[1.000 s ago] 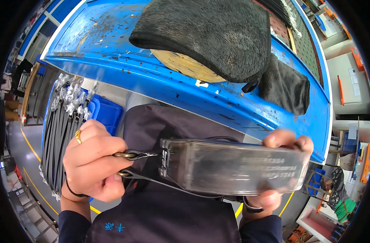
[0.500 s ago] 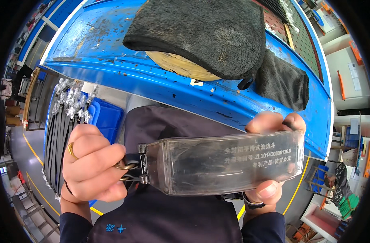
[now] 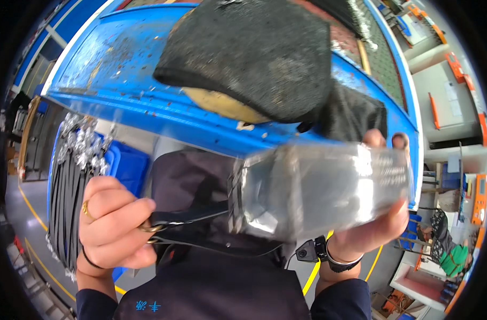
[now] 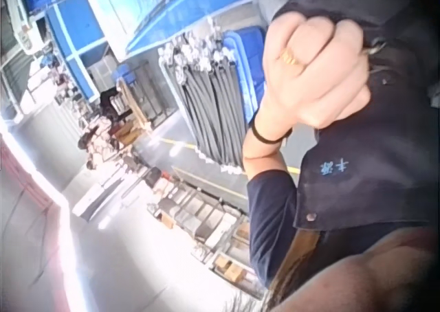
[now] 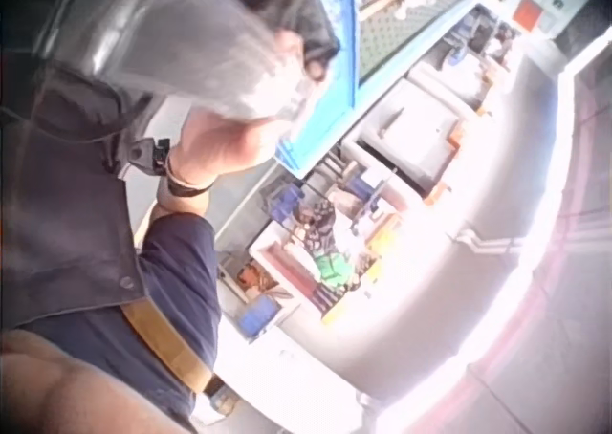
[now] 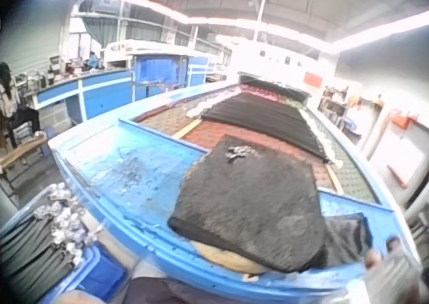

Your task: The person attaches a metal buckle to a black belt using a handheld tool. They repeatedly pick up belts from a blue bin, secure the buckle, and place the finished belts onto a conveyor belt. The process is repeated for multiple belts throughout the video.

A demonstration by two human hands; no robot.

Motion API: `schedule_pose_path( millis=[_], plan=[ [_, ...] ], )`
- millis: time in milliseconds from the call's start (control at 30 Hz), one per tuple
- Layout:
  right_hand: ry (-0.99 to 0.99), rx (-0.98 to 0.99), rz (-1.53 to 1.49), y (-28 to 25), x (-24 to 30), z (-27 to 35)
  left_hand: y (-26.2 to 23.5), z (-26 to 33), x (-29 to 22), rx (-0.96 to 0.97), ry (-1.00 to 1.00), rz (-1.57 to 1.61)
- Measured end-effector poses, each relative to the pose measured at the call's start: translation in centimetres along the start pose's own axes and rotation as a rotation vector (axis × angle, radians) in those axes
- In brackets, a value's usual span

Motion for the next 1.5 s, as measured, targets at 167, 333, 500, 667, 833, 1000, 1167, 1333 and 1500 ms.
schedule_pose_path(
  millis=[167, 333, 500, 667, 833, 1000, 1167, 1333, 1500],
  plan=[
    [-0.118, 0.149, -0.203, 0.6, 2.6, -5.3, 0.5, 0.8, 0.6, 0.037, -0.034, -0.016],
    [-0.161, 0.180, 0.350, 4.2, 0.3, -9.4, 1.0, 2.0, 1.0, 0.064, -0.075, 0.019],
    [-0.065, 0.308, 0.948, 2.6, -1.6, -10.5, 1.2, 2.4, 1.0, 0.048, -0.075, 0.067],
    [-0.335, 0.263, 1.089, 1.7, 2.2, -7.8, 1.5, 2.2, 1.1, 0.050, -0.086, 0.064],
    [-0.351, 0.348, 1.826, 2.4, 0.9, -2.5, 2.0, 1.6, 1.5, 0.081, -0.097, 0.040],
    [-0.349, 0.415, 1.645, 4.0, 1.4, -0.7, 2.3, 0.8, 0.9, 0.027, -0.072, 0.057],
    [-0.602, 0.891, 1.444, 8.8, -0.1, 6.5, 2.6, 0.5, 0.1, -0.028, -0.087, 0.027],
    [-0.647, 0.922, 1.365, 9.3, -1.4, 8.3, 2.8, 0.6, -0.4, -0.025, -0.088, 0.012],
    [-0.663, 0.917, 1.398, 9.6, -1.8, 8.2, 2.7, 0.6, -0.6, -0.026, -0.090, 0.012]
  ],
)
Point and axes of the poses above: each hand's wrist, its own z-axis away from the middle knuckle, its own y-axis out of the palm, x = y × z, the point moved 7 cm from there along -z, towards the middle knuckle, and after that the axes turned 5 degrees about x, right-handed, at the moved point
